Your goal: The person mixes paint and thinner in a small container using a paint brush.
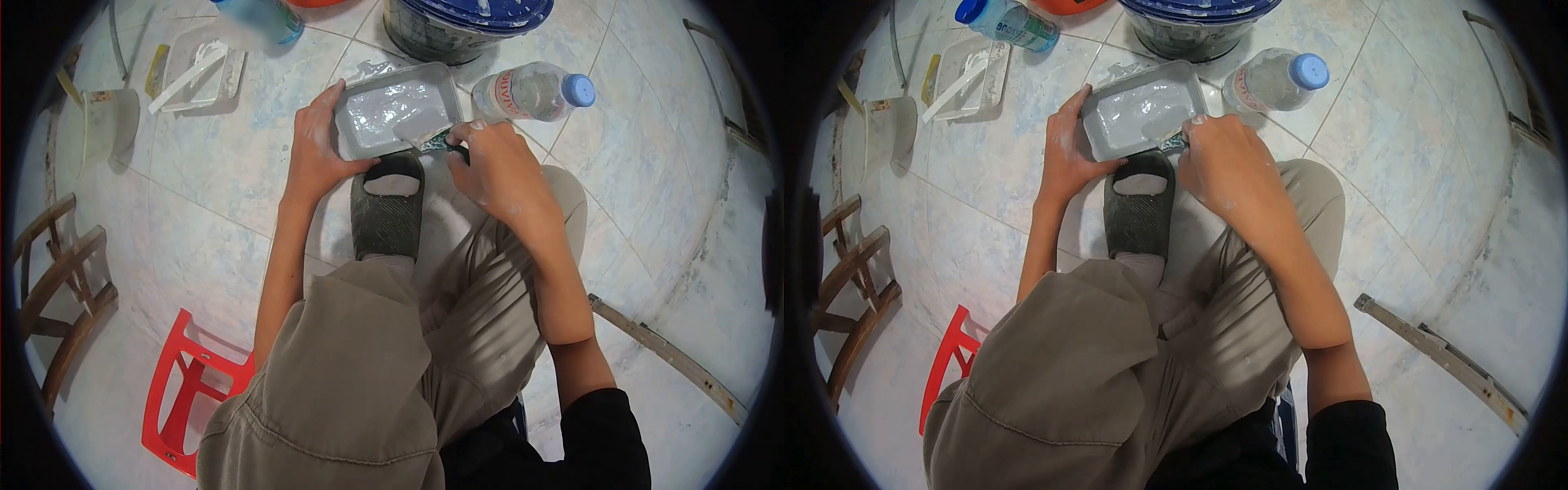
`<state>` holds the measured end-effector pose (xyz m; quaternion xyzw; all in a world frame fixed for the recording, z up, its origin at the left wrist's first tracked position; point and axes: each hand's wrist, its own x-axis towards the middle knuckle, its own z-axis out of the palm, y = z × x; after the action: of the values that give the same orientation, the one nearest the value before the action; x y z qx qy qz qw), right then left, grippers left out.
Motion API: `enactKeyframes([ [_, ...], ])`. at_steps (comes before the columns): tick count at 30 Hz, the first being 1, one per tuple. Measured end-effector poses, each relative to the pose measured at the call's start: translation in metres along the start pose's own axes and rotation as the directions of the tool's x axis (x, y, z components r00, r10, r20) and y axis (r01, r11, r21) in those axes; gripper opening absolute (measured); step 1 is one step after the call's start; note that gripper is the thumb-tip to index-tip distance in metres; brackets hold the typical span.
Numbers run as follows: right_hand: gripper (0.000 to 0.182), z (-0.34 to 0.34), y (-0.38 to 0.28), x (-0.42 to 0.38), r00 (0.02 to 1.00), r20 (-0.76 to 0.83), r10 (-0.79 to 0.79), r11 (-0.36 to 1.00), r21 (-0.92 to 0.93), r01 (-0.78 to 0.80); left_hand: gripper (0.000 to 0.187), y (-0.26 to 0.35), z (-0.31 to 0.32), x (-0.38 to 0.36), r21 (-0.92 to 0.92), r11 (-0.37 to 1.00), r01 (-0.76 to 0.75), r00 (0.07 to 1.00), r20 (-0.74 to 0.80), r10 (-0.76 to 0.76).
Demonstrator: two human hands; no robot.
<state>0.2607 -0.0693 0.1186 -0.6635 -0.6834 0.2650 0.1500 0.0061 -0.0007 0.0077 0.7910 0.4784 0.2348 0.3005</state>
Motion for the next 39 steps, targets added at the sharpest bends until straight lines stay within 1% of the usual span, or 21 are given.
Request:
enactKeyframes([
  [1,0.018,0.0,0.0,0.002,0.999,0.03,0.017,1.0,-0.006,-0.017,0.122,0.0,0.0,0.0,0.0,1.0,0.001,1.0,-0.001,-0.001],
  [5,0.018,0.008,0.002,0.005,1.0,0.018,0.014,1.0,-0.027,-0.013,0.121,-0.002,0.0,0.001,0.008,0.999,-0.033,0.999,-0.012,0.033],
  [7,0.017,0.01,0.003,0.008,0.999,0.026,0.02,0.999,-0.04,-0.019,0.121,-0.001,0.0,0.0,0.007,1.0,-0.02,1.0,-0.009,0.02],
  [10,0.019,0.007,0.002,0.012,0.993,0.1,0.066,0.997,-0.04,-0.063,0.122,-0.001,0.0,0.001,-0.001,1.0,-0.025,1.0,-0.015,0.025],
  [13,0.02,0.011,0.003,0.013,0.995,0.078,0.069,0.997,-0.041,-0.066,0.122,-0.002,0.001,0.001,0.001,0.999,-0.036,0.999,-0.018,0.036],
  [16,0.027,0.013,0.002,0.016,0.977,0.152,0.147,0.988,-0.076,-0.137,0.122,-0.001,0.0,0.001,0.003,1.0,-0.03,0.999,-0.01,0.03],
  [19,0.028,0.018,0.005,0.019,0.976,0.158,0.149,0.988,-0.074,-0.139,0.122,-0.001,0.0,0.001,0.005,1.0,-0.031,0.999,-0.01,0.031],
  [22,0.028,0.021,0.005,0.022,0.969,0.153,0.191,0.981,-0.058,-0.184,0.122,-0.002,0.001,0.001,0.002,1.0,-0.03,0.999,-0.015,0.03],
  [25,0.028,0.017,0.002,0.026,0.957,0.198,0.212,0.977,-0.034,-0.209,0.123,-0.002,0.001,0.001,0.0,1.0,-0.022,1.0,-0.015,0.022],
  [28,0.027,0.027,0.01,0.026,0.978,0.133,0.159,0.987,-0.018,-0.158,0.123,-0.001,0.001,0.001,0.01,1.0,-0.021,1.0,-0.015,0.021],
  [31,0.026,0.032,0.013,0.027,0.983,0.11,0.148,0.989,0.002,-0.149,0.123,-0.001,0.001,0.001,0.018,1.0,-0.016,1.0,-0.011,0.017],
  [34,0.025,0.032,0.009,0.03,0.976,0.122,0.18,0.983,0.013,-0.183,0.123,0.0,0.001,0.001,0.014,1.0,-0.014,1.0,-0.013,0.014],
  [39,0.025,0.035,0.009,0.03,0.982,0.095,0.161,0.985,0.041,-0.165,0.124,0.0,0.001,0.001,0.011,1.0,-0.012,1.0,-0.016,0.013],
])
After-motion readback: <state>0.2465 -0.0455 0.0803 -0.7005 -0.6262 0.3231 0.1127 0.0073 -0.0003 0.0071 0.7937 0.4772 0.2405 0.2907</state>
